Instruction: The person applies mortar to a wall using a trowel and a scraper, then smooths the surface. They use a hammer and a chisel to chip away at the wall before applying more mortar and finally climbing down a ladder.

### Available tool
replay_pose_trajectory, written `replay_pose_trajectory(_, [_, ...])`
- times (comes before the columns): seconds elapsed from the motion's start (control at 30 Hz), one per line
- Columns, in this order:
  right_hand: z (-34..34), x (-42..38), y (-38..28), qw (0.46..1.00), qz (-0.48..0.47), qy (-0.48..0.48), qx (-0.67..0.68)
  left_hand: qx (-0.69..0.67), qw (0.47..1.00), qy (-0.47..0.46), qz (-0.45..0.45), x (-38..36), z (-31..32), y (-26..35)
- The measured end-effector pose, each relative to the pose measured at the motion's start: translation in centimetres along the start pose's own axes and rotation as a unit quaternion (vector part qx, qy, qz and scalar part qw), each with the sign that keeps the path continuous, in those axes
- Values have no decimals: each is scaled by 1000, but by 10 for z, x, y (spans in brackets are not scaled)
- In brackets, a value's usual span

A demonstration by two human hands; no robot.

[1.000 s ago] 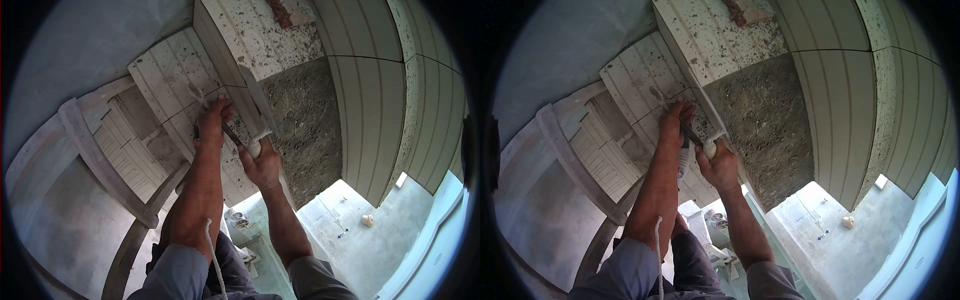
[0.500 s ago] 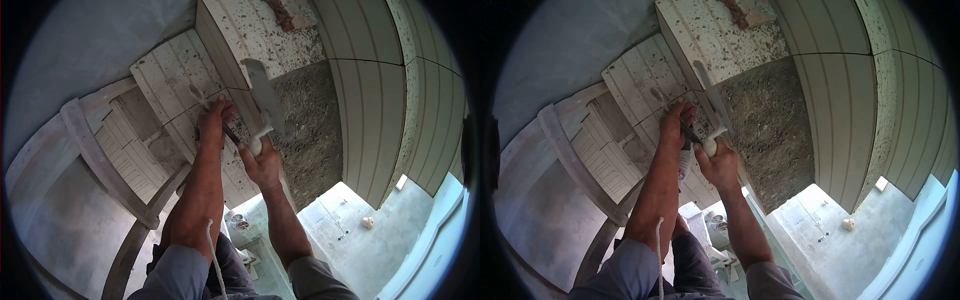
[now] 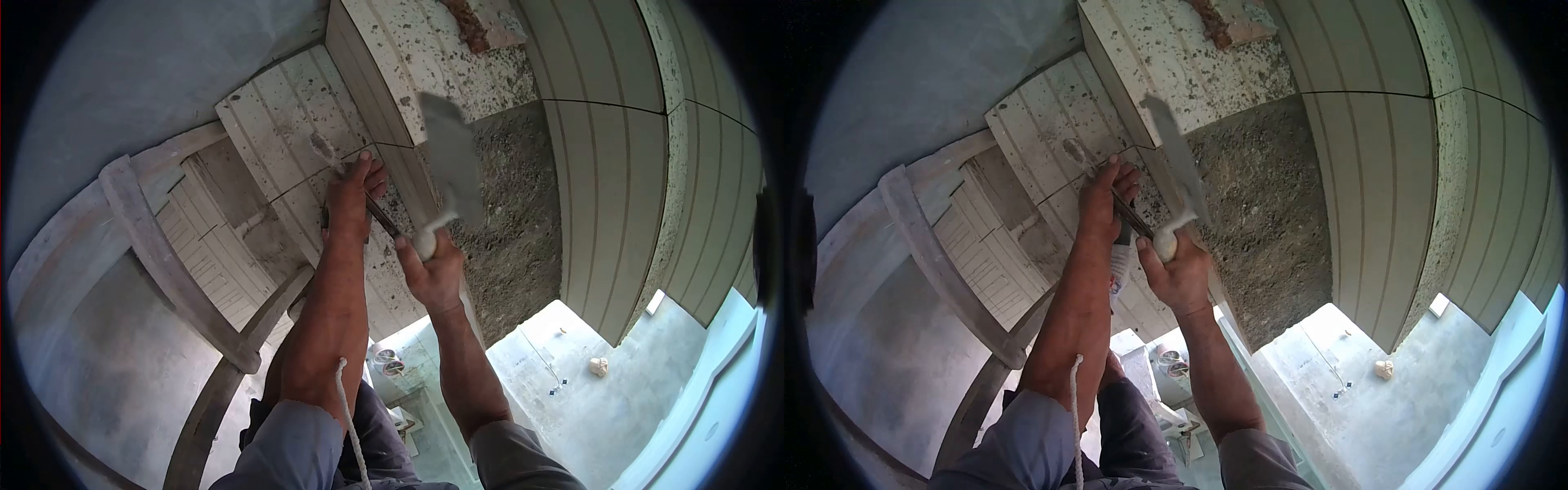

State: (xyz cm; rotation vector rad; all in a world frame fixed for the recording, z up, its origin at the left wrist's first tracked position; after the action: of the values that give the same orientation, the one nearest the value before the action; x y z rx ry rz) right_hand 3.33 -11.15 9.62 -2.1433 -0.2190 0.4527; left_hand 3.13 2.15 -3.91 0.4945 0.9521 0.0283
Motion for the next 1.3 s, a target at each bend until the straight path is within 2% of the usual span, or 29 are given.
replay_pose_trajectory(0.07, [4,2,11,996,48,-37,-68,-1,1000,2,-2,3,0,-1])
replay_pose_trajectory(0.17, [-3,-5,6,998,57,0,-1,-4,1000,-15,7,-2,6,6])
replay_pose_trajectory(0.27, [0,-2,-2,995,56,-19,-80,-2,1000,-6,5,-2,8,4])
replay_pose_trajectory(0.4, [1,-3,6,994,94,-31,-43,-6,1000,-4,6,0,7,2])
replay_pose_trajectory(0.47, [-5,-5,-6,999,33,-22,-12,-10,1000,-11,-2,0,8,2])
replay_pose_trajectory(0.57, [-1,0,3,994,59,-44,-79,-2,1000,-5,-11,-1,9,2])
replay_pose_trajectory(0.67, [-5,-2,0,998,53,-32,0,-9,1000,-7,-7,-6,13,8])
replay_pose_trajectory(0.8, [-6,-2,-1,1000,4,-21,-21,-21,999,-31,-10,-3,14,5])
replay_pose_trajectory(0.87, [-5,1,11,991,84,-58,-89,13,1000,-27,-7,-3,12,2])
replay_pose_trajectory(0.9, [-4,3,9,991,82,-58,-89,13,1000,-27,-5,-1,14,5])
replay_pose_trajectory(0.97, [-7,-3,-4,999,14,-37,-2,17,999,-25,-17,-4,14,2])
replay_pose_trajectory(1.0, [-6,-2,-4,999,15,-37,-3,16,999,-25,-19,-3,11,-2])
replay_pose_trajectory(1.07, [-1,3,2,990,91,-73,-76,9,999,-32,-14,-1,8,-4])
replay_pose_trajectory(1.2, [0,-10,9,991,64,-83,-78,15,1000,-17,-20,1,-1,-4])
replay_pose_trajectory(1.27, [-6,-12,-2,1000,-12,-23,2,17,999,-24,-18,3,2,-1])
replay_pose_trajectory(1.3, [-7,-8,-1,1000,-16,-23,1,15,999,-26,-15,4,3,0])
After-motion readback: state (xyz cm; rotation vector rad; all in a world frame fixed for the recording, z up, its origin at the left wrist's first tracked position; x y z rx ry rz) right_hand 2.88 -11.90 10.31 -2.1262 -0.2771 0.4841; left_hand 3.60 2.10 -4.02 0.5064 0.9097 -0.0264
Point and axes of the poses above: each hand's wrist, its own x-axis towards the middle knuckle, its own z-axis out of the palm, y = z × x, the point moved 5 cm from there along x, towards the middle knuckle, and after that the axes turned 4 degrees about -y, right-handed, at the moved point
